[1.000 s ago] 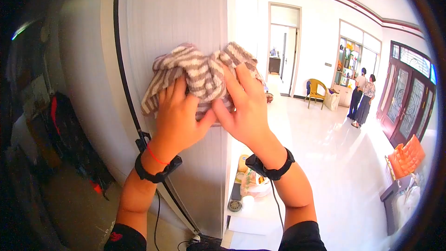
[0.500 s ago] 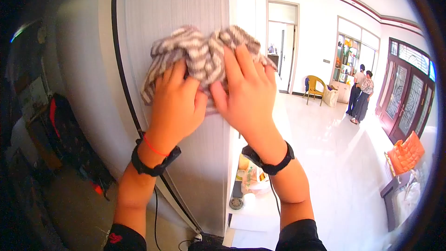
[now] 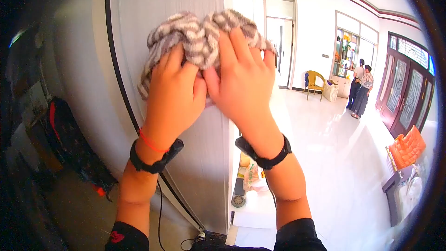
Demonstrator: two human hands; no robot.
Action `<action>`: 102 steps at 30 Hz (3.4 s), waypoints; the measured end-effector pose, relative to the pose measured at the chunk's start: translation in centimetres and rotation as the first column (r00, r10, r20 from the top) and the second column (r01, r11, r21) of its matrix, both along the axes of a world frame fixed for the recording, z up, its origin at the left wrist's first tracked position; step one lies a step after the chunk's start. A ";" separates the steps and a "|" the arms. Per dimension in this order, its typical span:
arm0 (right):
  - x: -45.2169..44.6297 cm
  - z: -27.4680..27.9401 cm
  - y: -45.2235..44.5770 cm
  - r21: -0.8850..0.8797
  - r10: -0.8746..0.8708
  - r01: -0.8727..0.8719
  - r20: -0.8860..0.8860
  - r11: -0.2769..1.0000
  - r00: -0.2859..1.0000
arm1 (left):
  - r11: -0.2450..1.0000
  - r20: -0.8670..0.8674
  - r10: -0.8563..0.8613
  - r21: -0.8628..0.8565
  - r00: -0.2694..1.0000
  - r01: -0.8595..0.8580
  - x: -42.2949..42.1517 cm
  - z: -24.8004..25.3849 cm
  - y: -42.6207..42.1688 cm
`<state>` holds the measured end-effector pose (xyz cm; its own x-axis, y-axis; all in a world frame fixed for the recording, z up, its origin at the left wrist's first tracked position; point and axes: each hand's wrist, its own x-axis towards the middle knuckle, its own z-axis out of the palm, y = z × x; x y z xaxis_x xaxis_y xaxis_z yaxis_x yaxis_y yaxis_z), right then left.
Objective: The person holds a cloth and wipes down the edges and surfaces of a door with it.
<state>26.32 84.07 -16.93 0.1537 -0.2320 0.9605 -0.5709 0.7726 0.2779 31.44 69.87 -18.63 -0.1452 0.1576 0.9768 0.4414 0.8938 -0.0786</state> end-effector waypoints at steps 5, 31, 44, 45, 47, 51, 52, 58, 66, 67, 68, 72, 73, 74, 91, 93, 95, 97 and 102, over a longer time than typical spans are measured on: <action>1.3 -2.4 0.7 0.012 0.004 -0.005 0.072 1.000 0.997 | 1.000 0.029 -0.020 0.019 0.999 0.019 0.8 -2.3 0.9; -0.2 0.2 1.2 0.090 0.103 -0.111 0.089 0.990 0.991 | 0.994 0.023 -0.057 -0.087 0.998 0.059 -0.4 2.3 -1.3; -1.5 -2.8 2.1 0.130 0.265 -0.280 0.120 0.951 0.957 | 0.983 0.036 0.024 -0.183 0.999 -0.017 0.6 0.1 -1.5; -2.1 -2.8 2.0 0.132 0.263 -0.274 0.091 0.953 0.960 | 0.983 0.036 -0.001 -0.185 0.999 0.008 0.7 1.1 -1.6; -1.7 -2.0 1.8 0.108 0.295 -0.312 0.145 0.944 0.944 | 0.981 0.009 -0.031 -0.189 0.999 0.032 0.3 3.2 -2.1; -1.8 -1.0 1.7 0.092 0.326 -0.351 0.213 0.932 0.921 | 0.988 -0.028 -0.066 -0.145 0.997 0.062 -0.3 4.6 -1.7; -1.8 -0.9 1.8 0.097 0.337 -0.362 0.211 0.927 0.918 | 0.990 -0.026 -0.041 -0.133 0.999 0.037 -0.1 3.9 -1.1; -1.4 -0.9 1.7 0.099 0.408 -0.434 0.209 0.895 0.889 | 0.997 -0.033 -0.009 -0.075 0.999 0.006 0.2 -0.3 0.2; -1.0 -1.2 1.6 0.089 0.386 -0.412 0.222 0.907 0.895 | 0.998 -0.098 -0.041 -0.056 0.994 0.036 -1.0 3.9 -0.7; -0.9 -1.5 1.8 0.086 0.383 -0.409 0.217 0.908 0.898 | 0.996 -0.087 -0.069 -0.054 0.994 0.065 -0.7 3.6 -0.6; -0.7 -1.7 2.0 0.095 0.361 -0.396 0.258 0.913 0.896 | 0.999 -0.044 -0.014 -0.044 0.999 0.012 -0.4 3.0 -0.3; -0.6 -2.5 2.7 0.118 0.289 -0.343 0.329 0.932 0.899 | 0.996 -0.022 0.076 -0.034 0.997 -0.077 -0.4 -0.3 0.6; -0.5 -2.7 2.9 0.123 0.275 -0.328 0.323 0.937 0.906 | 0.998 -0.019 0.057 -0.038 0.998 -0.058 -0.3 -0.7 0.4; -0.2 -2.5 2.9 0.129 0.265 -0.322 0.331 0.938 0.906 | 0.998 -0.014 0.037 -0.042 0.999 -0.038 -0.2 -0.8 0.2; 2.9 2.2 -0.4 0.125 -0.119 0.100 0.155 0.987 0.981 | 0.999 0.156 -0.045 0.019 0.987 0.042 1.7 -3.8 -2.7; 3.6 2.4 -0.6 0.149 -0.156 0.126 0.210 0.981 0.965 | 0.997 0.138 -0.078 0.010 0.987 0.078 1.5 -3.3 -3.0; 4.0 2.5 -0.4 0.162 -0.180 0.150 0.195 0.975 0.964 | 0.997 0.130 -0.082 0.006 0.988 0.082 1.5 -3.0 -3.2; 4.9 1.4 -0.4 0.191 -0.258 0.220 0.207 0.957 0.944 | 0.998 0.139 -0.062 0.001 0.988 0.063 1.2 -4.1 -3.2; 5.9 -4.6 -0.5 0.230 -0.391 0.337 0.254 0.913 0.885 | 0.995 0.069 -0.103 -0.002 0.992 0.103 0.6 -8.5 -3.1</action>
<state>32.21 83.60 -21.54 -0.2508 -0.3848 0.8883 -0.3340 0.8957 0.2937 32.05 66.77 -27.09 -0.1947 0.1809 0.9640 0.5356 0.8430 -0.0500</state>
